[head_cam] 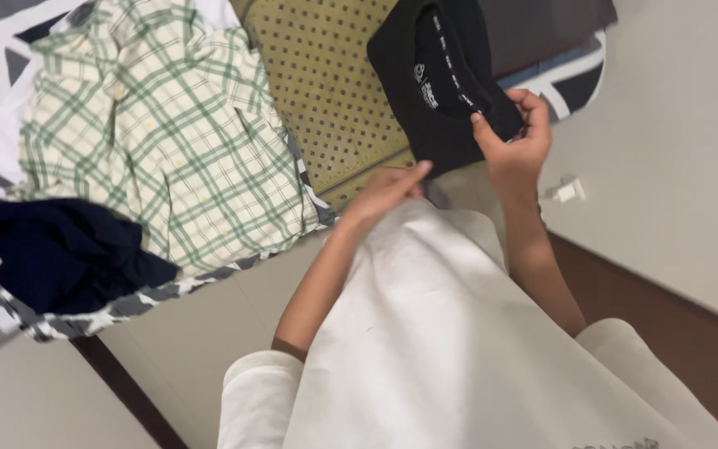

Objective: The person picks up a dark shirt from a bed and folds it into a small rectangular shape by hand.

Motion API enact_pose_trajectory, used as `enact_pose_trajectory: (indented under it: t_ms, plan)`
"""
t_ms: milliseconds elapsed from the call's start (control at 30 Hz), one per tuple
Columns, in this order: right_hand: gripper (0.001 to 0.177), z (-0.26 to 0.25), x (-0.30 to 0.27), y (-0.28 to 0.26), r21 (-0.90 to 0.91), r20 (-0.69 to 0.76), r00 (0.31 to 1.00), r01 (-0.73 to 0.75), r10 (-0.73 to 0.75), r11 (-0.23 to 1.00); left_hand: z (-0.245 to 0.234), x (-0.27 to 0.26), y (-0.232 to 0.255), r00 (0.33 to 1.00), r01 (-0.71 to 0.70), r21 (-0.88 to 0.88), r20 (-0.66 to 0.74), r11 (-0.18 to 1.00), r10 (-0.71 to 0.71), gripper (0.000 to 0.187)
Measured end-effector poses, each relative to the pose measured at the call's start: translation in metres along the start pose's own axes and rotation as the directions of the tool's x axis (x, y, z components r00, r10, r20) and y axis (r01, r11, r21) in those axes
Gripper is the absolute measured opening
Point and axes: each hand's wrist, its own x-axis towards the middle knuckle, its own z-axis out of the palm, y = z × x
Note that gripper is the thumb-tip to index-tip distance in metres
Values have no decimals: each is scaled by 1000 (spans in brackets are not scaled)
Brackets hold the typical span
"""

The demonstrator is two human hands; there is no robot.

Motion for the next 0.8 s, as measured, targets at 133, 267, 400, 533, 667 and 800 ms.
enact_pose_trajectory:
  t_ms: [133, 267, 400, 533, 667, 800]
  plan:
    - [49, -26, 41, -32, -177, 299, 954, 67, -11, 982, -52, -29, -10, 862, -374, -181, -430, 909, 269, 41]
    - [66, -25, 81, -55, -47, 561, 824, -59, 75, 997, -64, -35, 0, 668, -426, -3, -675, 905, 313, 71]
    - [78, -18, 129, -66, 56, 771, 635, -139, 46, 989, -71, -24, 21, 463, -569, 326, -632, 755, 622, 117]
    - [80, 6, 195, -28, 15, 896, 428, -304, 122, 953, -69, 8, 3, 598, -701, -131, -644, 701, 478, 105]
    - [61, 63, 254, 83, -215, 831, 415, -375, 370, 902, -67, 64, -30, 530, -634, -165, -804, 756, 269, 78]
    - [46, 87, 227, 163, -439, 649, 681, -28, 339, 898, -69, 102, -46, 273, -288, 52, -952, 956, 135, 45]
